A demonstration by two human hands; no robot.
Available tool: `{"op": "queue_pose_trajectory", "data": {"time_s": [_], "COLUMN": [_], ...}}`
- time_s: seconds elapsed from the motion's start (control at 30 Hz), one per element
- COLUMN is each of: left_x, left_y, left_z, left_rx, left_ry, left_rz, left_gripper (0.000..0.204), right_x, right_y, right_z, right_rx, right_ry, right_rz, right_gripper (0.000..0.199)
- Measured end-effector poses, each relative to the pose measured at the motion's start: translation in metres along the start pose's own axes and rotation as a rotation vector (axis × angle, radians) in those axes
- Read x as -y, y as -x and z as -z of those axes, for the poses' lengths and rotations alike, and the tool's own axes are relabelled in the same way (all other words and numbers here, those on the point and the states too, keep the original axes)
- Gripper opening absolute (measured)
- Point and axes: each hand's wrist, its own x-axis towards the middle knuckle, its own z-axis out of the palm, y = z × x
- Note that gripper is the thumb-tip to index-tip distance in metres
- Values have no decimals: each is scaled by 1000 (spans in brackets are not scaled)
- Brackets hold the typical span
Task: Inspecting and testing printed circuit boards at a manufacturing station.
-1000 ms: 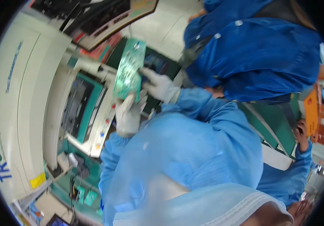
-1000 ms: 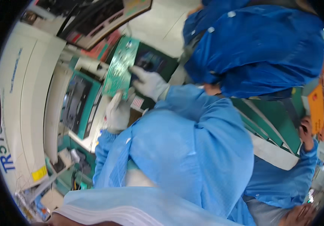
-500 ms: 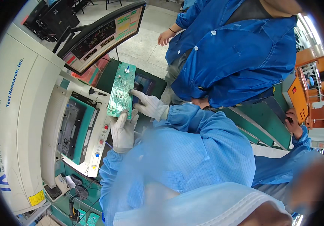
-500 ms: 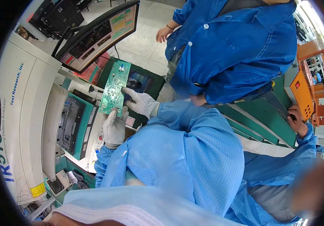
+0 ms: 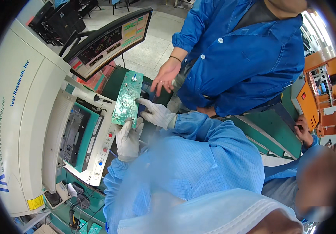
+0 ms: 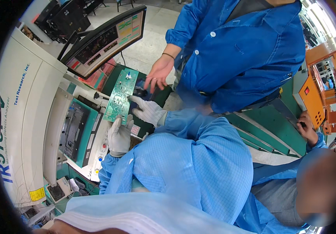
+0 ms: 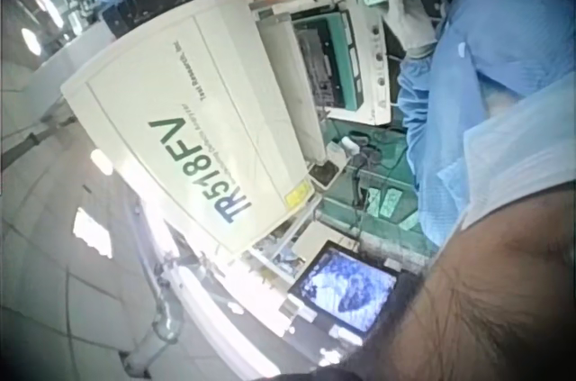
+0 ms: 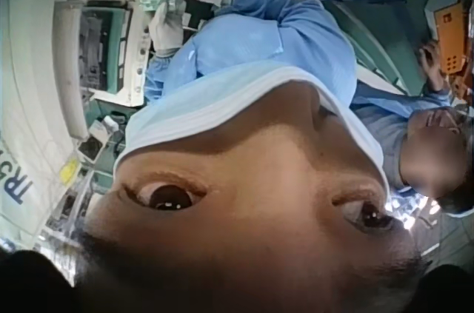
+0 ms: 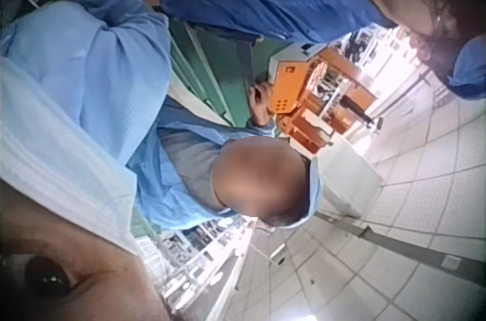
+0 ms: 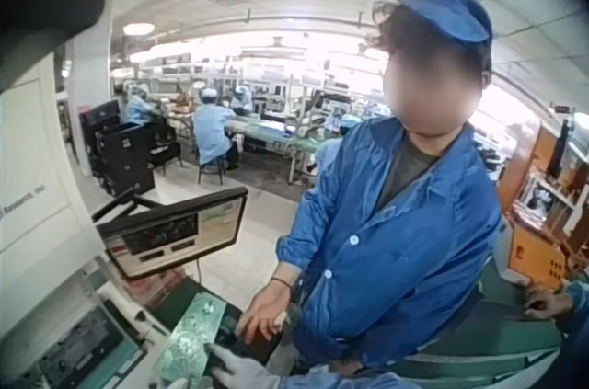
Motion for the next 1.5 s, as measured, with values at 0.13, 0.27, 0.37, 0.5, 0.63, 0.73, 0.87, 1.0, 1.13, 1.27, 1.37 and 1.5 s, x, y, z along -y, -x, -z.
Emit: {"op": "queue_pose_trajectory", "data": {"time_s": [0.13,0.27,0.37,0.5,0.63,0.73,0.87,1.0,1.13,1.27,1.37,1.5], "left_x": [0,-1,-3,-4,-1,0,0,1,-1,0,1,2], "left_y": [1,3,3,2,1,-4,0,0,-2,-2,0,0], "left_z": [1,-2,-2,-2,-4,-7,-9,-6,3,10,11,11], "left_rx": [37,4,-39,-35,88,190,191,43,16,-43,-29,-26], "left_ry": [-28,-41,-54,-56,57,-817,-213,88,-84,-153,-191,-165], "left_rz": [-9,-14,-29,-27,-29,-324,-49,94,73,91,51,70], "left_gripper": [37,40,36,35,34,33,39,45,46,44,43,42], "right_x": [-1,-1,2,5,2,-5,-11,-17,-22,-23,-21,-18], "right_y": [1,4,5,5,5,6,12,10,6,2,0,-1], "right_z": [2,4,6,8,7,6,2,-2,-6,-8,-10,-9], "right_rx": [8,69,107,216,412,499,519,594,528,541,551,567], "right_ry": [-21,9,4,21,69,94,-1,109,73,148,125,134], "right_rz": [17,-59,-82,-36,-37,-17,11,-30,213,96,108,84], "right_gripper": [57,57,54,45,39,38,36,33,36,38,37,36]}}
